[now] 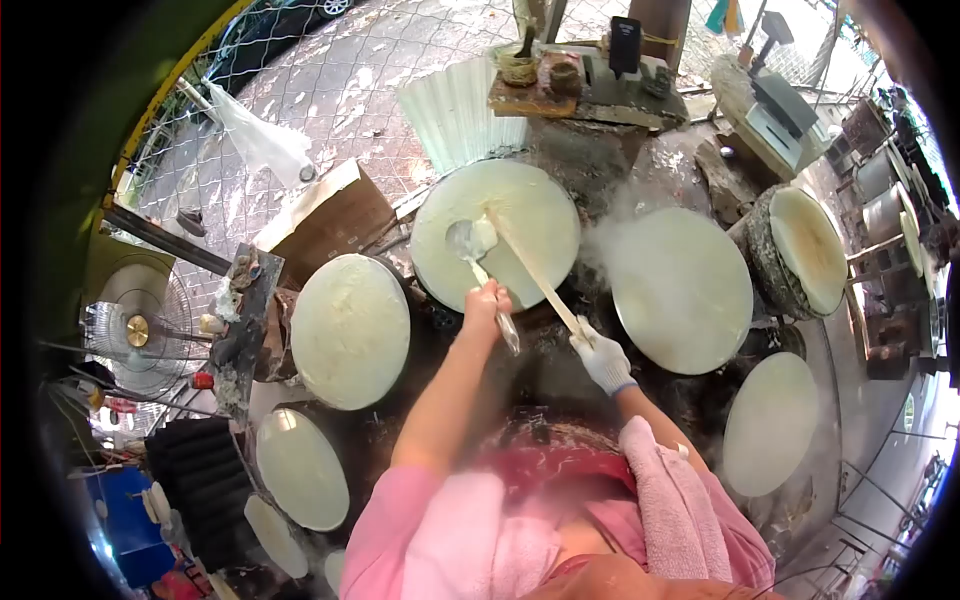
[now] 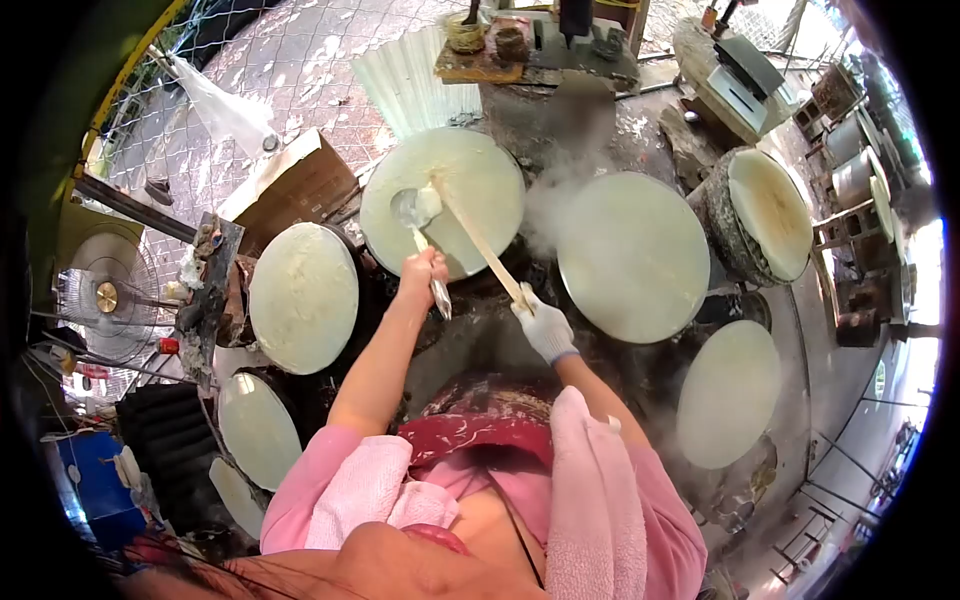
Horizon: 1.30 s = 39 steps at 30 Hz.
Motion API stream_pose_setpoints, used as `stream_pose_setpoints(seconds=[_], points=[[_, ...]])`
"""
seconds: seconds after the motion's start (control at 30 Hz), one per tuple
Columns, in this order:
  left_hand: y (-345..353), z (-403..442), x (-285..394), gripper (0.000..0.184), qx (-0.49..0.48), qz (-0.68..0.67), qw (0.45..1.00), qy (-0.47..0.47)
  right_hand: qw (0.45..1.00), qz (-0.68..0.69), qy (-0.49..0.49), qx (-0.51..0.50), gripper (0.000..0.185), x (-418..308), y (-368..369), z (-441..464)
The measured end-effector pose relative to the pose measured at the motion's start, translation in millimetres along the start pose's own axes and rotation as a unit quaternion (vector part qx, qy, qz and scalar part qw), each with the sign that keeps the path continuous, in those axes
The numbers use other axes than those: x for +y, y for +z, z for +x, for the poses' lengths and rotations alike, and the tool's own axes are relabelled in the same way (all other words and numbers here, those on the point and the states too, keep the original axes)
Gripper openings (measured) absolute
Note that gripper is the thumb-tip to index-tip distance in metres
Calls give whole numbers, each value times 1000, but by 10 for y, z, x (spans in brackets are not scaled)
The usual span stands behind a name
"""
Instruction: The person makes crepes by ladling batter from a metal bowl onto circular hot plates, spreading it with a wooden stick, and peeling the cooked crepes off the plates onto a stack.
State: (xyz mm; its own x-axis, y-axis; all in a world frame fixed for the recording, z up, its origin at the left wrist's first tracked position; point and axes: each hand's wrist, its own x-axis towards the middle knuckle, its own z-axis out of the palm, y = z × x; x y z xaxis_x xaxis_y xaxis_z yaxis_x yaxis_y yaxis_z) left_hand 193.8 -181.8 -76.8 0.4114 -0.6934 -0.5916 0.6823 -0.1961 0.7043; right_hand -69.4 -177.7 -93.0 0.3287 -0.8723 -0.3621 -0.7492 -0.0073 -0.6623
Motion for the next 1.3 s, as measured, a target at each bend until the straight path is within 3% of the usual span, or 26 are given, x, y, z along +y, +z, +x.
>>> stream_pose_setpoints(seconds=[0.1,0.13,0.23,0.27,0.3,0.37,0.4,0.43,0.47,0.5,0.53,0.57,0.63,0.7,0.73,0.77,0.83,0.87,0.97,1.03,1.1,1.2,1.3], points=[[-25,-224,195,24,9,-56,996,-67,996,38,-28,70,54,-14,-29,25],[-52,-226,225,23,2,-52,995,-84,995,63,73,25,53,-280,-209,-45],[-92,-45,252,19,-12,-117,987,-108,998,44,-33,-20,49,-132,96,138],[-71,-3,286,17,-31,-141,984,-107,995,33,23,-86,47,-264,91,152],[-98,0,325,15,-46,-165,980,-106,977,167,43,-125,45,-192,226,222],[-163,-60,463,16,-81,-227,959,-146,926,297,125,-199,40,-529,17,131],[-273,-143,533,16,-141,-231,953,-138,922,304,144,-193,40,-568,-65,142],[-455,-245,532,13,-213,-231,948,-52,941,262,123,-173,39,-758,-292,96],[-558,-568,636,15,-201,-183,962,22,945,287,68,-142,38,-517,-307,202],[-642,-773,675,21,-115,-76,990,24,944,312,11,-108,37,-277,-335,334],[-1030,-638,408,28,-293,-377,870,-120,930,350,49,-100,42,-325,-523,364],[-1060,-824,381,40,-350,-377,853,-87,921,373,67,-95,44,-439,-644,398],[-988,-1129,522,38,-319,-197,927,28,983,171,7,-66,47,-285,-558,644],[-824,-1516,644,38,-208,-304,929,-22,992,-38,-67,-96,50,-204,-377,687],[-865,-1585,625,37,-269,-292,918,10,983,-43,-74,-163,50,-203,-313,684],[-825,-1768,643,37,-205,-290,935,13,975,-59,-108,-185,50,-162,-287,671],[-883,-2109,615,32,-108,-313,943,-15,973,66,-161,-153,50,-30,-314,722],[-971,-2275,558,31,-107,-307,946,0,981,103,-82,-141,50,-55,-356,756],[-1282,-2770,296,31,-70,-259,961,73,973,19,-194,-123,50,58,-260,683],[-1485,-3151,117,34,8,-261,960,101,932,1,-284,-226,53,-68,-61,427],[-1757,-3513,-59,34,37,-302,944,125,926,-38,-178,-330,54,-576,61,45],[-2067,-4074,-251,34,145,-313,924,164,928,-95,-148,-329,53,-790,573,-329],[-2534,-4527,-433,34,227,-298,908,188,921,-106,-198,-318,51,-783,993,-632]])
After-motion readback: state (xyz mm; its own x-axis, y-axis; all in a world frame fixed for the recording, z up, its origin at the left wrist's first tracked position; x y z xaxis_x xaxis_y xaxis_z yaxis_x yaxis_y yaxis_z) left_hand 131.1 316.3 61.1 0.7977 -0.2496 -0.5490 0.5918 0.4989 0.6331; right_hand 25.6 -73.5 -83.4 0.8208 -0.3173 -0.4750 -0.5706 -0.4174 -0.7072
